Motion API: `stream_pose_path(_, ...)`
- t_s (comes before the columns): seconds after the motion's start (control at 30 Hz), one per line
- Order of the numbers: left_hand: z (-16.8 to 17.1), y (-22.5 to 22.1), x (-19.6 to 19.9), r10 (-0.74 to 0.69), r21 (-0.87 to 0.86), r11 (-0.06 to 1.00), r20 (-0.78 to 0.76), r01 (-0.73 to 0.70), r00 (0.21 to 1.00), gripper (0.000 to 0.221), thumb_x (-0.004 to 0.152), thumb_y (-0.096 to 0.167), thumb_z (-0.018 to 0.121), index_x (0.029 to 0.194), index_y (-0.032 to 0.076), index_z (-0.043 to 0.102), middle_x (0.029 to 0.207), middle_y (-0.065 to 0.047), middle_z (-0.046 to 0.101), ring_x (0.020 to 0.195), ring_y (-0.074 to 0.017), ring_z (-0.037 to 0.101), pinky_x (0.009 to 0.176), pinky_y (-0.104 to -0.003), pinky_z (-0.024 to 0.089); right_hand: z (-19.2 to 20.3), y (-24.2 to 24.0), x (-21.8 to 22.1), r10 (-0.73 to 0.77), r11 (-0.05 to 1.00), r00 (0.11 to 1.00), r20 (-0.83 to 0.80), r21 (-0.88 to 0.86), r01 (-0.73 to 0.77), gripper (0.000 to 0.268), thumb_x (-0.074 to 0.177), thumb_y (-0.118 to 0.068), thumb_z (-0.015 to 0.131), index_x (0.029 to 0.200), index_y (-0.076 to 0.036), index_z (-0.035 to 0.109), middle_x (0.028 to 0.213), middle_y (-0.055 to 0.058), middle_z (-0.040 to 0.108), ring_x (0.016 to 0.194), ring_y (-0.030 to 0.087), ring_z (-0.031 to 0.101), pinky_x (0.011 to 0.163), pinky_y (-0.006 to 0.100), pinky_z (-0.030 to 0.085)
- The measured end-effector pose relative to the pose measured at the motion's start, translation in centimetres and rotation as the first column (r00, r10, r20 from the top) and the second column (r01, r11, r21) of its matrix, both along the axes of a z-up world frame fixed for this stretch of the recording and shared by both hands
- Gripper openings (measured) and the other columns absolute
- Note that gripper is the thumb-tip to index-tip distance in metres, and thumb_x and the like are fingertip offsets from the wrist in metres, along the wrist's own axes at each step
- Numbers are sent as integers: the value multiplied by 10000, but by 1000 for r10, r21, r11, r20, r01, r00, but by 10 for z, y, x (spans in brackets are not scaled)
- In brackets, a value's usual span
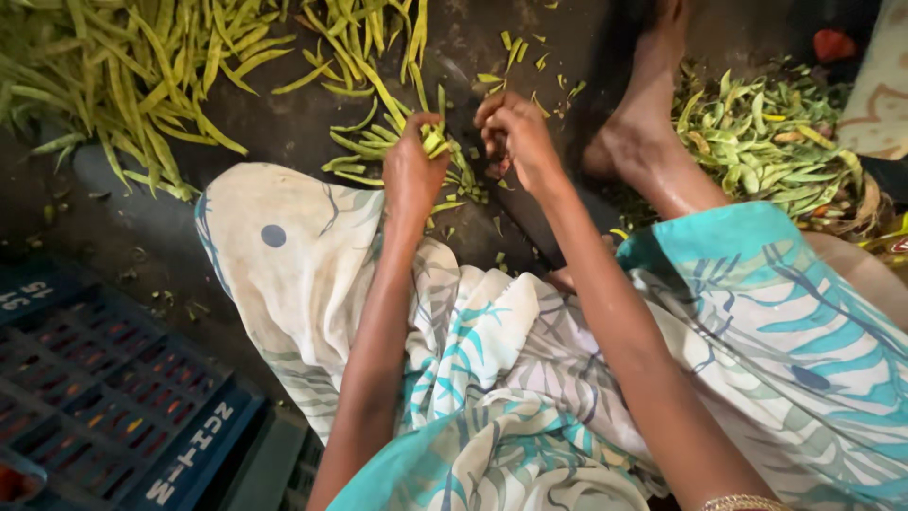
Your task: The person sits on the floor and uses a knife to trim the ends of green beans, placing the trimmed pieces into a metal bowl. The person handles the beans one at a time, cutting off the tips and discarding the waste onto the floor.
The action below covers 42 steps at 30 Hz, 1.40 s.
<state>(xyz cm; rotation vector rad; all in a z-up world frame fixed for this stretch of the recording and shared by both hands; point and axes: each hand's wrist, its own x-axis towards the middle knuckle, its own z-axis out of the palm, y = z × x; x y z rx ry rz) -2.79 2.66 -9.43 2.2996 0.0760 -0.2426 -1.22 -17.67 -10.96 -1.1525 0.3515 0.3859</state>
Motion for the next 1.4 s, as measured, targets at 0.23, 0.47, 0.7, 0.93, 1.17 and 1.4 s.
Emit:
stream_pose_path(0.23,45,-24,1,3,-24,1000,128,0,992,891,727,10,793,1525,47,399,798,-217,712,751,-420,706,655,-502,531,99,29,-6,335,910,935,112,-297,-291,297,927,-207,781,1192,-93,708,903,-45,675,658,14,500,505,186,370)
stream_pose_path(0.47,52,-5,3,23,-170,985,139,1,990,809,763,48,891,1476,113,514,862,-164,745,747,-278,727,654,-397,563,104,27,-5,94,980,995,23,-181,-89,229,914,-158,777,1133,-92,755,797,-41,677,621,23,570,433,193,419)
stream_pose_path(0.7,36,-2,7,20,-840,521,-167,-153,986,710,878,77,817,1465,30,422,1122,-64,694,847,-87,681,616,-224,562,60,23,12,-8,995,979,205,-95,28,256,942,-113,796,1178,-29,743,944,6,725,799,55,635,699,203,513)
stream_pose_path(0.93,28,-20,27,217,-879,412,-161,-239,963,358,954,63,755,1254,-25,581,908,-90,715,666,-107,658,566,-243,546,38,21,32,-8,995,963,269,-90,33,247,938,-120,796,1153,-11,740,985,5,734,822,60,640,717,220,524)
stream_pose_path(1.17,34,-25,30,292,-871,397,-179,-289,940,200,939,84,755,1079,-36,680,880,-86,742,699,-122,718,628,-268,625,39,24,38,24,995,925,379,-100,15,188,1070,-192,666,1166,-30,673,1023,-51,667,934,66,600,826,242,495)
stream_pose_path(1.4,39,-30,28,306,-892,347,-184,-289,934,198,950,82,764,1081,-45,687,903,-84,731,695,-124,694,626,-272,598,37,41,58,306,723,806,506,-675,149,335,1069,-325,594,1096,8,614,767,55,492,683,112,435,635,304,405)
